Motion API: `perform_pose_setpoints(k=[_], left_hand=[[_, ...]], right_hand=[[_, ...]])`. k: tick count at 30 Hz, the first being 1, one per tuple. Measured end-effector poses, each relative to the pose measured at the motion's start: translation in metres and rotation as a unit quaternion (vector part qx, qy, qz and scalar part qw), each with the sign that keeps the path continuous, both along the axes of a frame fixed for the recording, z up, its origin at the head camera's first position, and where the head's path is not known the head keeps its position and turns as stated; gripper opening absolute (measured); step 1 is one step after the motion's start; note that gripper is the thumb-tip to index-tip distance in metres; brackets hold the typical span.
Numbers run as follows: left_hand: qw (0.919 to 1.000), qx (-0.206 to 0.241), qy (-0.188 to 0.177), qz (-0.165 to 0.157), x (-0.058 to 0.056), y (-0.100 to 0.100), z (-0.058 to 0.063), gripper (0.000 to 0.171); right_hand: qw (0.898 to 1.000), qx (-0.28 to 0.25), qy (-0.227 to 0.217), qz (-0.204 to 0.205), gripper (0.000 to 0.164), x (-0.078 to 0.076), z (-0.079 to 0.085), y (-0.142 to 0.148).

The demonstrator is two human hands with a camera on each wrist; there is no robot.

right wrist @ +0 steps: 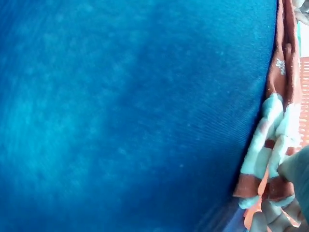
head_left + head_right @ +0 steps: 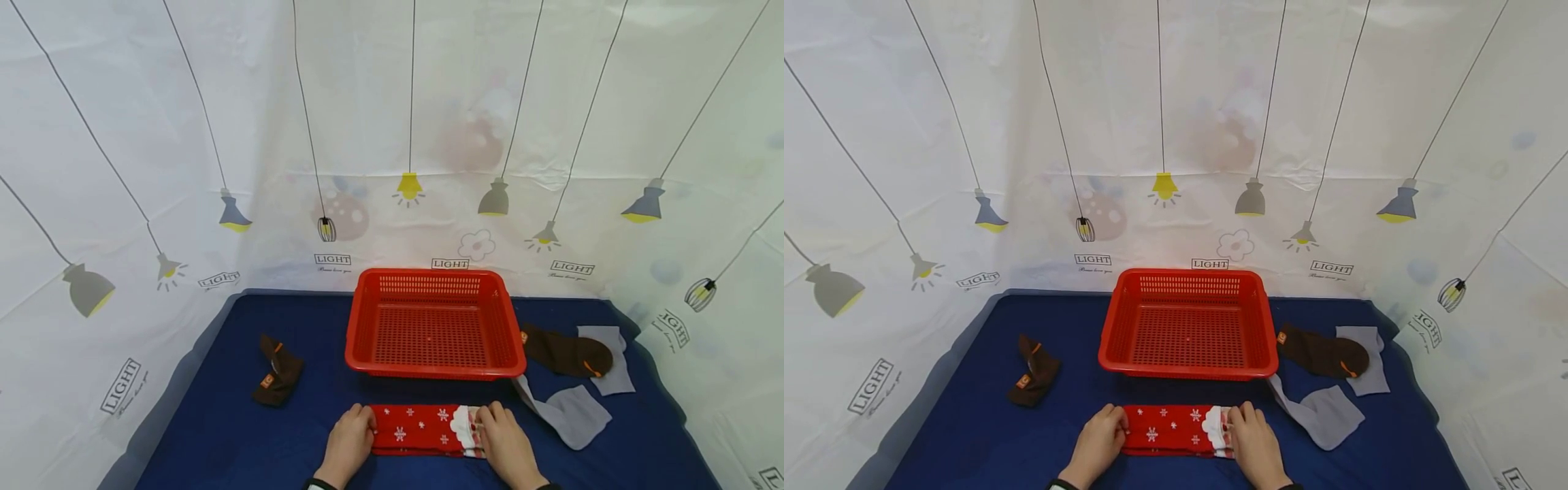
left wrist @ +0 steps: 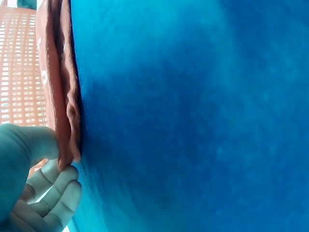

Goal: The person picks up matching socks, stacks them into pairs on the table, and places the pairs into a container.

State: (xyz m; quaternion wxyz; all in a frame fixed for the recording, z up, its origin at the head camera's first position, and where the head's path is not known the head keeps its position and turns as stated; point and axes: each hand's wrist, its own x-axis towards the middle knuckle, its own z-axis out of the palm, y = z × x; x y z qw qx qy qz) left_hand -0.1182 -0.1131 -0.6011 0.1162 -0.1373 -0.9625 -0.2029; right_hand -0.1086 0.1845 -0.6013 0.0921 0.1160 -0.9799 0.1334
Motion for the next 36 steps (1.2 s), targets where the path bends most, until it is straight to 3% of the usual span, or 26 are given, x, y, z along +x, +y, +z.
perform_pose_setpoints(k=[5,12,24,31,36], left_hand=[[0.9998,-0.012,-0.004,0.012,-0.001,-0.004,0.000,0.023],[0.9967,-0.015,-0.074,0.031,-0.001,-0.006,0.004,0.021],[0.9985,-0.007,-0.037,0.040,-0.003,-0.006,0.002,0.018],[0.9974,0.012,-0.051,0.049,-0.004,-0.008,0.001,0.023],[0.9971,0.011,-0.057,0.048,-0.006,-0.010,0.006,0.020]], right_hand=[[1.000,0.001,0.017,0.001,0.023,0.000,-0.002,0.002],[1.000,-0.002,-0.014,-0.007,0.020,0.000,-0.008,0.003],[1.000,0.003,-0.021,-0.016,0.021,-0.001,-0.010,0.002],[0.999,0.004,-0.035,-0.014,0.020,-0.001,-0.003,0.002],[1.000,-0.003,-0.017,-0.011,0.020,-0.002,0.005,0.002]])
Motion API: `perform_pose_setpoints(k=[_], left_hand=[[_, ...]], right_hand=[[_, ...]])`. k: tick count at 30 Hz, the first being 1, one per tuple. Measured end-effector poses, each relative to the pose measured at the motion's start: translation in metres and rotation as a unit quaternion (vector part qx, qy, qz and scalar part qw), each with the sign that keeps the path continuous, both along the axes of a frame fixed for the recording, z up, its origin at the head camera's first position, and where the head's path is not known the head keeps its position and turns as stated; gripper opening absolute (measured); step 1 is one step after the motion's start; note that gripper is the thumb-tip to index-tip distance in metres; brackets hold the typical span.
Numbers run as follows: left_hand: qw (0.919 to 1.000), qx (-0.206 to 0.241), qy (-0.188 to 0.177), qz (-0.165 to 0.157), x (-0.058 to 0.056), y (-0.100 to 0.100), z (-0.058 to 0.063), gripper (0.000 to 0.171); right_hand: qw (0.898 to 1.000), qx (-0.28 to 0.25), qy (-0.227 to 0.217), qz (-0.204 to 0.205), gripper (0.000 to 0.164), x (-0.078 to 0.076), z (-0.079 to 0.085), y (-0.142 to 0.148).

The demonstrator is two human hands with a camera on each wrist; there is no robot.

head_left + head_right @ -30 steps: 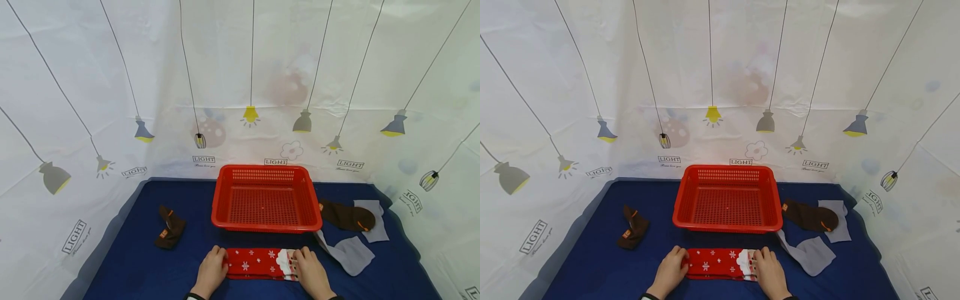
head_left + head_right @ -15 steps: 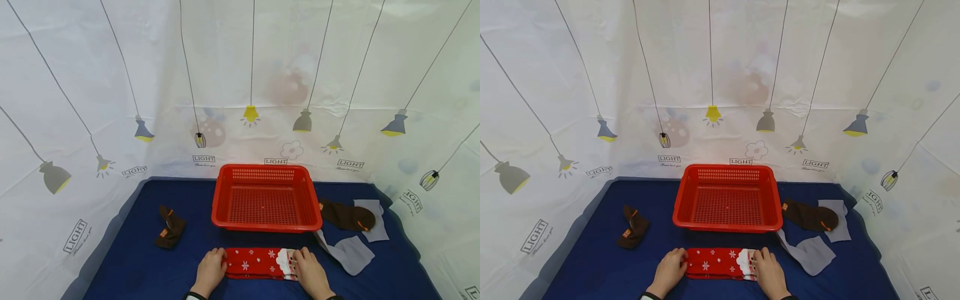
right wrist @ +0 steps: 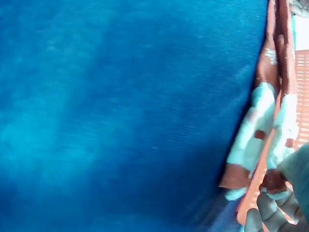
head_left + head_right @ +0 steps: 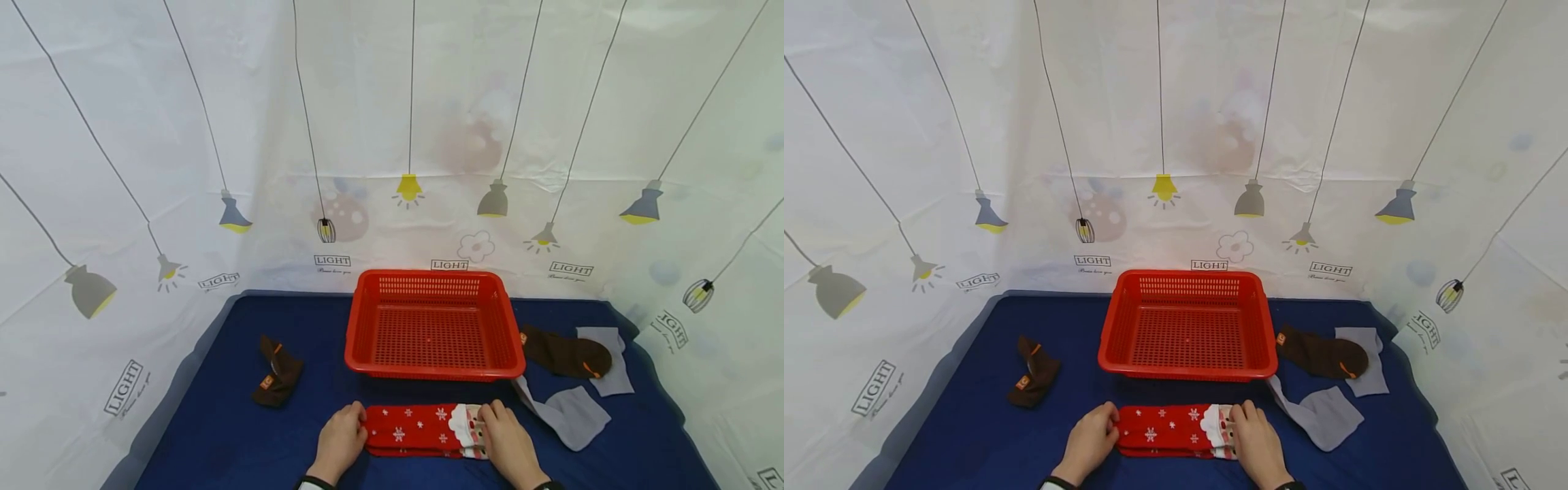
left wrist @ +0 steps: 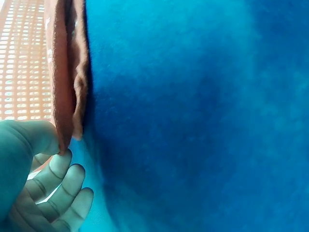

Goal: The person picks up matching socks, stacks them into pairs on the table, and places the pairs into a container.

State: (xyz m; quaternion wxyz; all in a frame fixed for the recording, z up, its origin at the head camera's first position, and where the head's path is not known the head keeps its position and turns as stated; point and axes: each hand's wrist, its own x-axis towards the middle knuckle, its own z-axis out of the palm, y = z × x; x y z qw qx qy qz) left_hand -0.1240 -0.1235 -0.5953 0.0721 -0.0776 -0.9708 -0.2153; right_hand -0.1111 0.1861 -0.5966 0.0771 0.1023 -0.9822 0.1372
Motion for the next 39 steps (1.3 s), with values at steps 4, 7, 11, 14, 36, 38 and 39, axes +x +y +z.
perform_pose_setpoints(k=[4,7,11,14,36,38,39], left_hand=[[1.0000,-0.001,-0.006,0.006,-0.001,-0.004,0.004,0.019],[0.9998,-0.004,-0.011,0.014,-0.002,-0.007,0.005,0.019],[0.9993,-0.010,-0.028,0.023,-0.003,-0.011,0.003,0.019],[0.9990,-0.010,-0.039,0.020,-0.003,-0.013,0.001,0.019],[0.9997,-0.021,0.005,-0.007,0.001,-0.013,-0.001,0.017],[0.9997,-0.022,0.007,-0.008,0.001,-0.013,-0.001,0.017],[0.9997,-0.022,0.008,-0.009,0.001,-0.013,-0.001,0.017]], right_hand=[[1.000,-0.008,0.015,0.006,0.020,-0.001,0.005,-0.004],[1.000,-0.011,0.013,0.012,0.020,0.000,0.008,-0.008],[1.000,-0.005,-0.008,0.014,0.018,0.002,0.008,-0.013],[1.000,0.005,-0.026,0.010,0.017,0.003,0.007,-0.015],[0.999,0.020,-0.033,0.003,0.020,0.007,-0.007,-0.013],[1.000,0.018,-0.025,0.003,0.020,0.007,-0.008,-0.013],[1.000,0.016,-0.019,0.004,0.020,0.007,-0.009,-0.013]])
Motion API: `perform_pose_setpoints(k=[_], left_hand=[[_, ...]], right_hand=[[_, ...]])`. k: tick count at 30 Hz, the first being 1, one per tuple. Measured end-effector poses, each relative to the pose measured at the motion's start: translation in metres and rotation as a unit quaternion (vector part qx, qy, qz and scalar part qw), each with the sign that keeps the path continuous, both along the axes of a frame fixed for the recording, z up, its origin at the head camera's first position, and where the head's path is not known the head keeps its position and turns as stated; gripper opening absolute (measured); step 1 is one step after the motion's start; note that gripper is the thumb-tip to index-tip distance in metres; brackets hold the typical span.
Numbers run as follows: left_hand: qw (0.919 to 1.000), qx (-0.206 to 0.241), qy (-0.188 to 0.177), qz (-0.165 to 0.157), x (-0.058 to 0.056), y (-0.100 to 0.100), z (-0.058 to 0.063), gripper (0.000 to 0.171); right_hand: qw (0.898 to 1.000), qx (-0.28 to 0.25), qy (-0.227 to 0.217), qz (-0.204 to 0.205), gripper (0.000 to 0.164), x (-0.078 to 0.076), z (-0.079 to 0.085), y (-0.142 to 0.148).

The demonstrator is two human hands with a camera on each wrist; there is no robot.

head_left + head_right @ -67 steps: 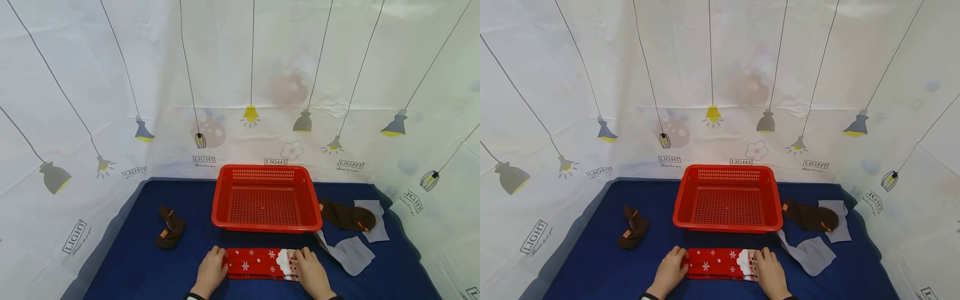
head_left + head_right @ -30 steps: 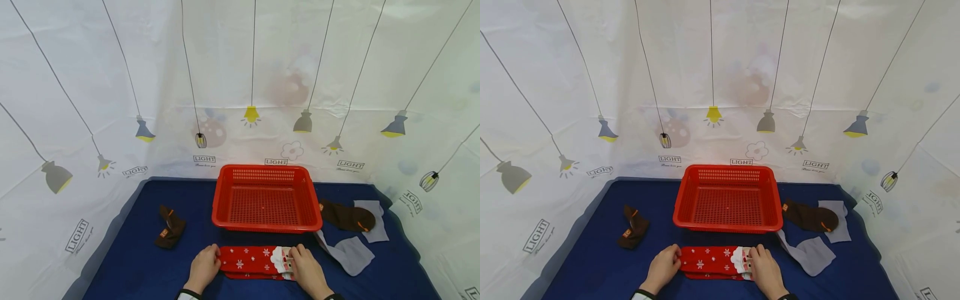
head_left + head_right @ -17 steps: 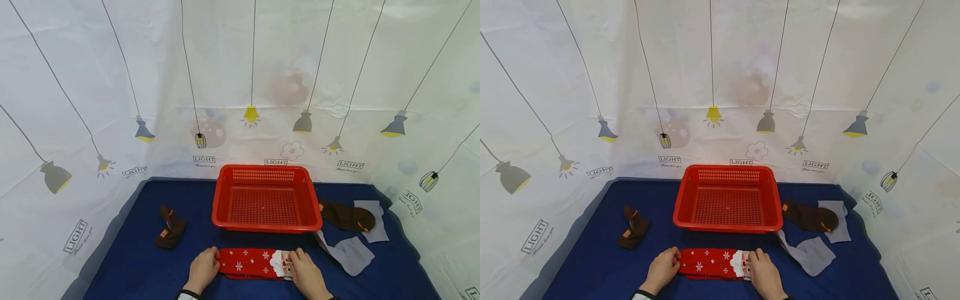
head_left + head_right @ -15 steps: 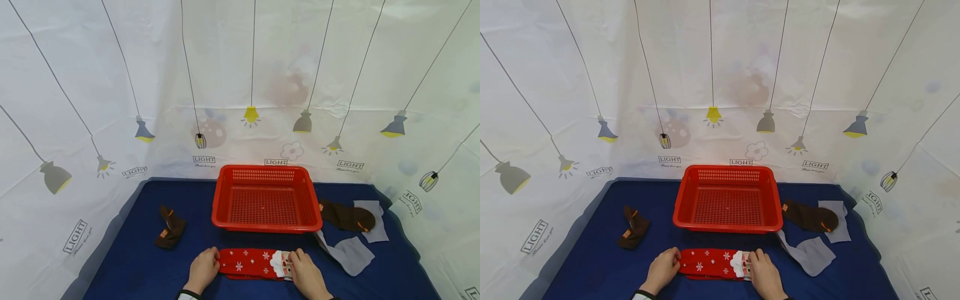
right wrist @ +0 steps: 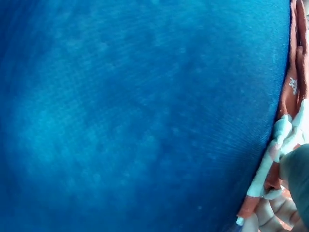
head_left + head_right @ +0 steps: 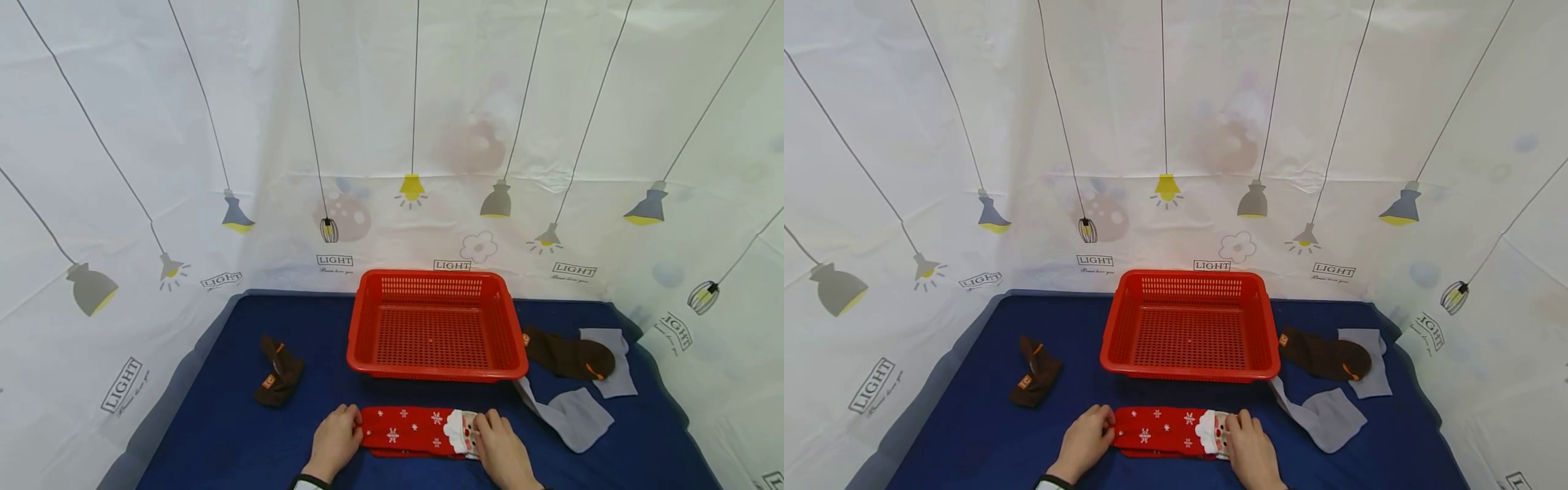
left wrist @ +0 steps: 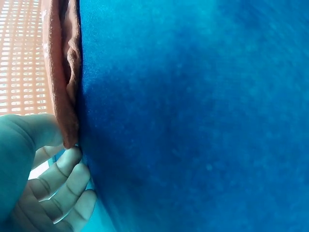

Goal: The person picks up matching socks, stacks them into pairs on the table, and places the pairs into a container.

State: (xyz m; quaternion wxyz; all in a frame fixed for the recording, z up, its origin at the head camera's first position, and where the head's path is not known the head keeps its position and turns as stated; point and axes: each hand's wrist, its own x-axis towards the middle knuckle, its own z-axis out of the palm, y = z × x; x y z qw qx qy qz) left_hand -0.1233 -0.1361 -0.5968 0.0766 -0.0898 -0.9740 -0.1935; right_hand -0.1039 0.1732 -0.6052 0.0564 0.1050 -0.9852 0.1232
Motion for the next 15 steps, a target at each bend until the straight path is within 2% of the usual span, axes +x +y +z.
perform_pose_setpoints(k=[6,10,15], left_hand=[[0.9999,0.003,0.015,-0.003,0.0000,0.0017,-0.0042,0.017],[0.9997,0.005,0.024,-0.004,0.0001,0.0029,-0.0051,0.017],[0.9999,0.007,0.013,-0.005,-0.0019,0.0048,-0.0012,0.016]], right_hand=[[1.000,-0.002,0.018,0.004,0.020,0.0006,-0.0031,0.0002],[1.000,0.003,0.006,0.003,0.021,-0.0002,-0.0014,0.0005],[1.000,-0.001,0.004,-0.012,0.022,-0.0016,0.0030,0.0039]])
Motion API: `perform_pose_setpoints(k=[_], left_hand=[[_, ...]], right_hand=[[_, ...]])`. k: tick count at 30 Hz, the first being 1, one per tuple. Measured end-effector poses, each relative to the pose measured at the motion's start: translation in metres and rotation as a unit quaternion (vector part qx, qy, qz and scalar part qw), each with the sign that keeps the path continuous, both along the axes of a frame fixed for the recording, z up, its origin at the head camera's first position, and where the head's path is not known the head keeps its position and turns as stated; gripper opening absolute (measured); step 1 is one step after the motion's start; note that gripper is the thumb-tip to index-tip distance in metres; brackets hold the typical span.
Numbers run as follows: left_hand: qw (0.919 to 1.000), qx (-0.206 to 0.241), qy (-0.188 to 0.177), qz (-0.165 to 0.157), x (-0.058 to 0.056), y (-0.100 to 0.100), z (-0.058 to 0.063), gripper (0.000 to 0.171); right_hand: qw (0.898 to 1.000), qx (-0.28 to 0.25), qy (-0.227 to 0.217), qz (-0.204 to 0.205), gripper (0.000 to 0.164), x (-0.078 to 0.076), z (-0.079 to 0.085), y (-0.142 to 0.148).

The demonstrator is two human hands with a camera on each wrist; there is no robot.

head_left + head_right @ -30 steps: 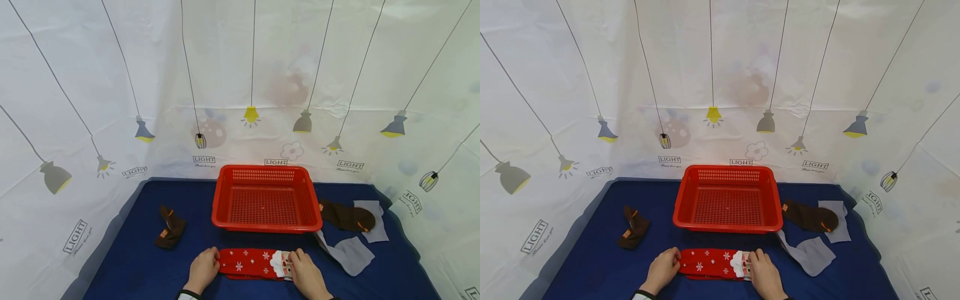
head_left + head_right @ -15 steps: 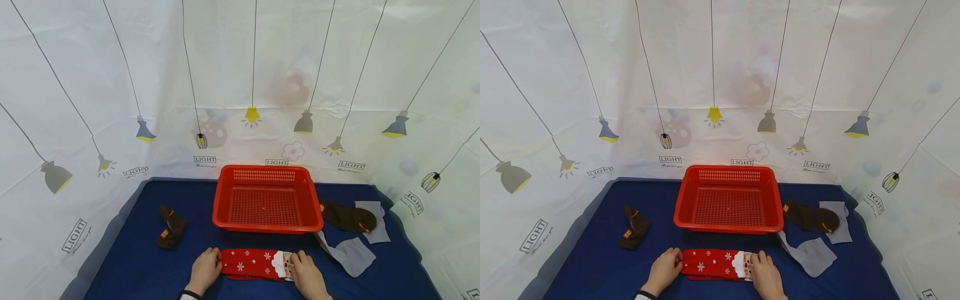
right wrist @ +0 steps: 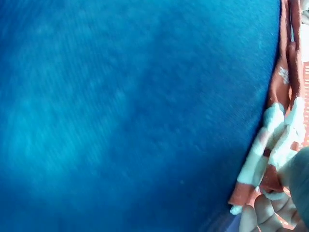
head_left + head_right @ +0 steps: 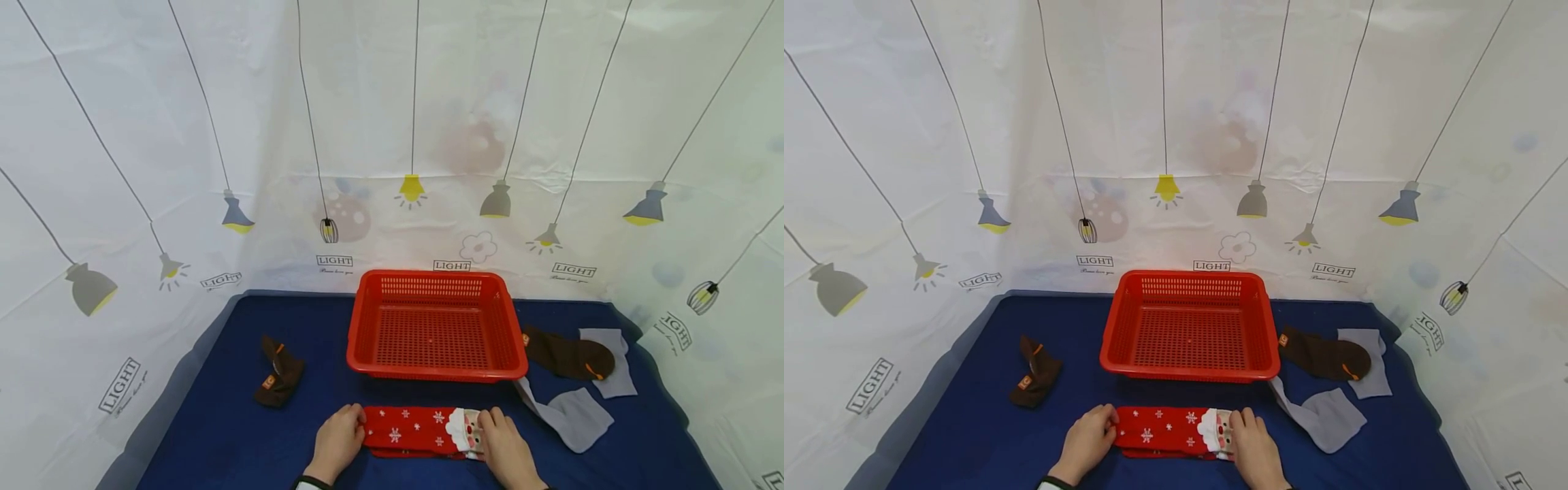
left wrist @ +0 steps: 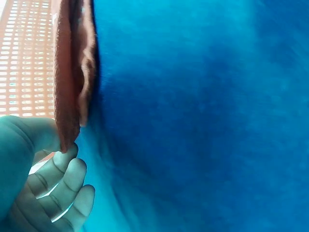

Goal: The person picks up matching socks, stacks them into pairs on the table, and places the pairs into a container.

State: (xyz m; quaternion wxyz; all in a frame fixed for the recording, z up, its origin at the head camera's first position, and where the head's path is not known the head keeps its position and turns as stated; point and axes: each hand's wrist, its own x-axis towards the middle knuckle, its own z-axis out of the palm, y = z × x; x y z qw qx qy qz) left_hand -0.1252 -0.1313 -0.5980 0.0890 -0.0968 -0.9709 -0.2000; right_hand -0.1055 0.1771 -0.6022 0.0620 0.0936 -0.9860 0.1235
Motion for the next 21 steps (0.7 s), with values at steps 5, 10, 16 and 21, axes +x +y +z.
perform_pose_setpoints(k=[5,10,16,21], left_hand=[[0.9999,0.005,-0.009,-0.004,-0.002,0.004,0.008,0.016],[0.9998,0.007,-0.013,-0.016,-0.002,0.010,0.013,0.015],[0.9980,0.001,-0.061,-0.019,-0.001,0.012,0.009,0.014],[0.9964,0.007,-0.079,-0.030,0.000,0.014,0.005,0.014]], right_hand=[[1.000,-0.005,0.027,-0.011,0.021,-0.001,0.006,0.005],[1.000,-0.003,0.028,-0.012,0.023,0.001,0.010,0.010],[1.000,-0.006,-0.021,-0.005,0.023,0.008,0.009,0.014],[0.999,-0.001,-0.034,-0.005,0.025,0.010,0.004,0.017]])
